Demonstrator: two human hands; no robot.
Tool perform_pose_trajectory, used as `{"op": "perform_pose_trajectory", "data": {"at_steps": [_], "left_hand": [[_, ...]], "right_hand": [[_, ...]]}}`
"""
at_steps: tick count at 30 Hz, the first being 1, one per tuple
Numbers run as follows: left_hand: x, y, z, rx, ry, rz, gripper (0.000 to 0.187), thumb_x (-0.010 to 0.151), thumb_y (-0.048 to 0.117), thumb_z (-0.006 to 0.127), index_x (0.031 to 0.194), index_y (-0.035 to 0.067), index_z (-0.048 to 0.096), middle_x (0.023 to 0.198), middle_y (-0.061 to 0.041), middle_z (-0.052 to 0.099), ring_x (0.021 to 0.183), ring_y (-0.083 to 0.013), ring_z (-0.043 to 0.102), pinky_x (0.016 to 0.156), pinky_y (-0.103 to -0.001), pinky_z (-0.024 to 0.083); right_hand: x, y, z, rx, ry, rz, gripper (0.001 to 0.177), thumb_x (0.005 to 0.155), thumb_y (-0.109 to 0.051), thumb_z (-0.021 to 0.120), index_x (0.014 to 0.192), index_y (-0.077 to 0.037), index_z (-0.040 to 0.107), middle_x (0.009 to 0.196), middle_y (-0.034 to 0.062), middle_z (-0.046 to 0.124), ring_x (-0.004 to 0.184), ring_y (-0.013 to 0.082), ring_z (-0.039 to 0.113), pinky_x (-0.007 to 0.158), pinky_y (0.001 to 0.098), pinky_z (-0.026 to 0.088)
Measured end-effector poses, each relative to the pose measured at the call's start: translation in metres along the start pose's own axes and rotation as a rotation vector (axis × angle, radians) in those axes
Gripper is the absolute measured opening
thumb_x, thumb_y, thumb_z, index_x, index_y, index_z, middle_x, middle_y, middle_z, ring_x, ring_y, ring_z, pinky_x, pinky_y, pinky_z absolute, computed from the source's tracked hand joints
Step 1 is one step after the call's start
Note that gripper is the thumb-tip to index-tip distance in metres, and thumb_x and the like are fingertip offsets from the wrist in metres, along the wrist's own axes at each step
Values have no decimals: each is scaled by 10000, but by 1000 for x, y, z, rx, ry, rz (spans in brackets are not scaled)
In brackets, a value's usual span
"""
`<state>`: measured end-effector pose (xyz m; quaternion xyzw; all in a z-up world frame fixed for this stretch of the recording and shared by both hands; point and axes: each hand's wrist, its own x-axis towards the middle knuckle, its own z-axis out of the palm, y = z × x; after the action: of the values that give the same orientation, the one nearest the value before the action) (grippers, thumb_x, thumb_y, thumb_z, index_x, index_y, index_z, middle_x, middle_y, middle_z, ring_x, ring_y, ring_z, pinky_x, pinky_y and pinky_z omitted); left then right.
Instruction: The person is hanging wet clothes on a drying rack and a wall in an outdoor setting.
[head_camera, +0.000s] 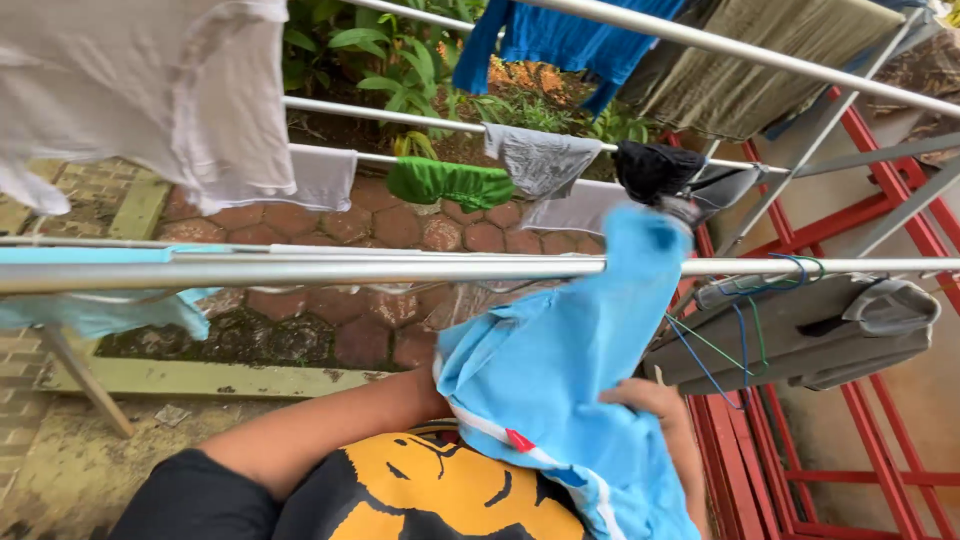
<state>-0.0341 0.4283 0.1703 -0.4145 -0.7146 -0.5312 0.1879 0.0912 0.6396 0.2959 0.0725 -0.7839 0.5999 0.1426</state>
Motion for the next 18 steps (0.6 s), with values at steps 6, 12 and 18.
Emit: {"op": "perform_pose_trajectory", "data": {"at_steps": [6,12,18], "left_hand": [[-58,10,-51,-221,-3,38,258,987,209,618,1216,140,521,1352,-128,616,1336,-314,543,1176,-449,349],[-116,-12,-85,-318,100,-7,138,1017,187,570,1148,151,549,1279,-122,652,1288,-304,572,1162,-438,347],[-138,-94,-141,287,502,-456,297,1006,197,663,1262,71,584,1049,-122,676,997,-335,693,879,-448,549]], "right_hand": [[14,260,-39,-281,-519,767,260,807,-24,828,1016,73,709,995,176,724,983,295,692,868,444,542],[-2,166,33,173,-739,-172,216,848,-78,722,1009,66,725,965,150,750,955,235,712,875,368,538],[107,182,108,174,-293,-4,109,860,-88,683,899,8,716,833,64,700,738,145,646,655,281,526]]}}
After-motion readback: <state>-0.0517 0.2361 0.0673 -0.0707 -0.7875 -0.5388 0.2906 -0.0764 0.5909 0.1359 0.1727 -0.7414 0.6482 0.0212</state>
